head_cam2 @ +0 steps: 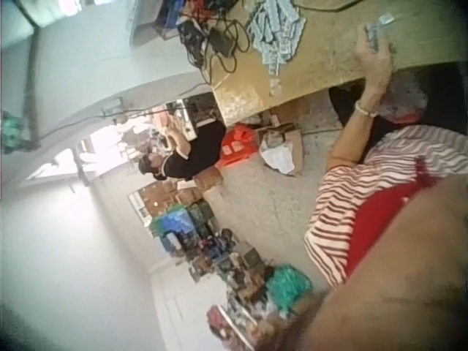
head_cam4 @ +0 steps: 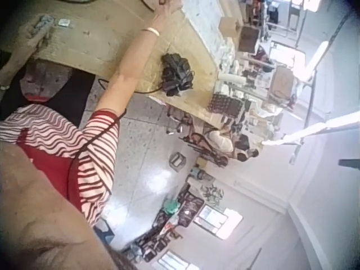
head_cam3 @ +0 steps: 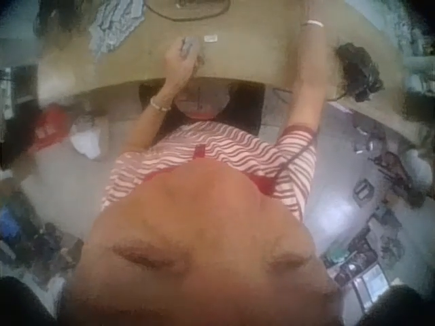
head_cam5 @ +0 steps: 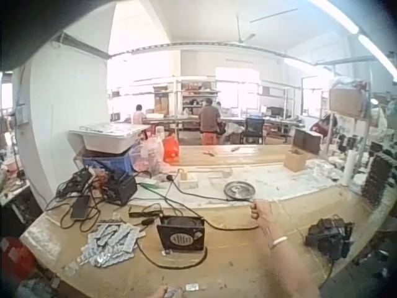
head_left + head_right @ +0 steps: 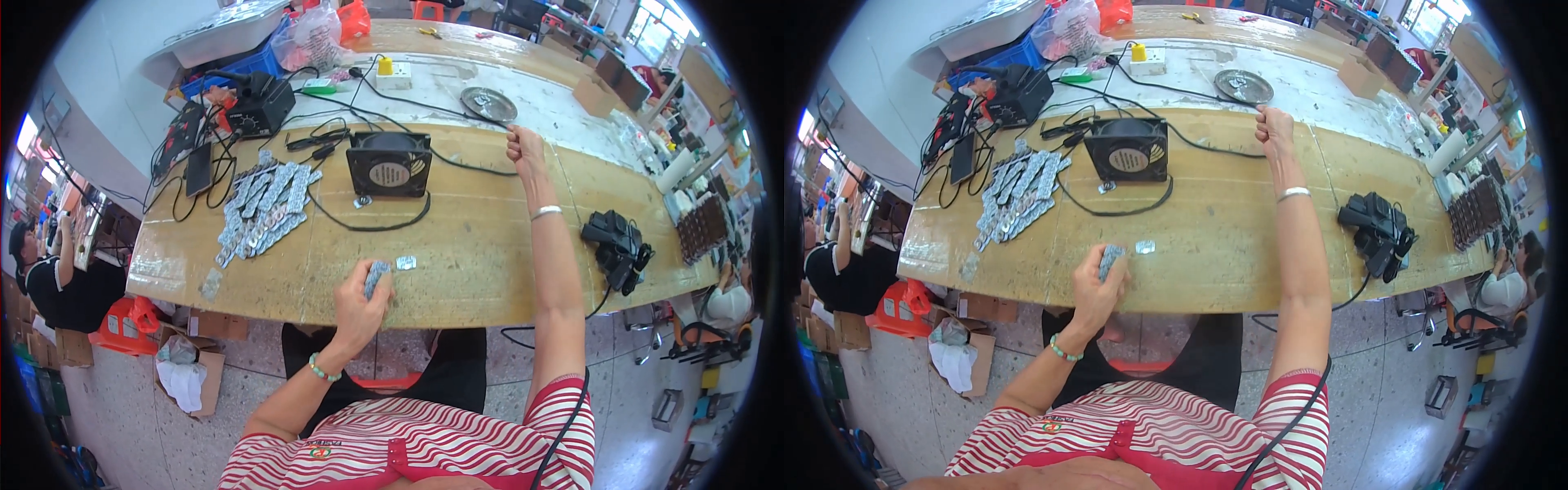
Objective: The person assembles small electronic components and metal parts onto circuit boards by hand at a factory workbench.
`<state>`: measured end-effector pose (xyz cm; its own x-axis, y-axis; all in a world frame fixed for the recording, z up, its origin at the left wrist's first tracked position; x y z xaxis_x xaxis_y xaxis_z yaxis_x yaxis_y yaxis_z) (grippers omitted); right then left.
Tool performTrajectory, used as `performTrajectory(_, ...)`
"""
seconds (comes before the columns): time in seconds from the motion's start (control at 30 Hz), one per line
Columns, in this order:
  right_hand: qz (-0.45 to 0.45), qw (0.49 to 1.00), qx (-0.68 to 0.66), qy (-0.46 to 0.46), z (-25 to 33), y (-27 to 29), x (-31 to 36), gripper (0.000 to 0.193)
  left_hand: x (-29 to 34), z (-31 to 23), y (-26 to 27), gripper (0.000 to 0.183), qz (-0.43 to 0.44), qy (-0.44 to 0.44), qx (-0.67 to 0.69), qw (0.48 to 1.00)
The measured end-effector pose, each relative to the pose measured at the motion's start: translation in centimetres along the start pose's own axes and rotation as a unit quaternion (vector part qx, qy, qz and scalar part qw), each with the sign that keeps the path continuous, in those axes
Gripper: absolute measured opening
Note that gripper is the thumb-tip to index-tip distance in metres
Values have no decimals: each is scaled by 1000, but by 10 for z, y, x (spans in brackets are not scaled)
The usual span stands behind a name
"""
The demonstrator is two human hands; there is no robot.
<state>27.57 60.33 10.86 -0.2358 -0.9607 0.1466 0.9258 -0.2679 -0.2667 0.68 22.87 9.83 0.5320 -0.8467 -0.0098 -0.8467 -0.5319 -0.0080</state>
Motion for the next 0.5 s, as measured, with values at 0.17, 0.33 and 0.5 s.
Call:
performTrajectory(0.17,-74,921,317,214,1,-24,-84,23,-7,1,-1,17,19,14,-44,999)
performTrajectory(0.33,-26,753,616,230,6,-57,-143,48,-14,5,-4,15,17,-22,-56,998)
performTrajectory(0.5,-21,682,692,235,-2,-85,-149,49,-17,4,-4,16,12,-41,-76,996)
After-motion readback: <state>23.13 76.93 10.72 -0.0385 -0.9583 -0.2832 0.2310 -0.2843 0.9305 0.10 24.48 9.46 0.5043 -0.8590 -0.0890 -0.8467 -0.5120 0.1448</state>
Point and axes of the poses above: each hand's wrist, its own x-axis away from the middle knuckle, its own y-axis out of the back of the hand, z = x × y, the point moved 4 cm from there along -x, towards the middle knuckle, and after that the axes turned 13 degrees about -z, right-handed, at the moved point
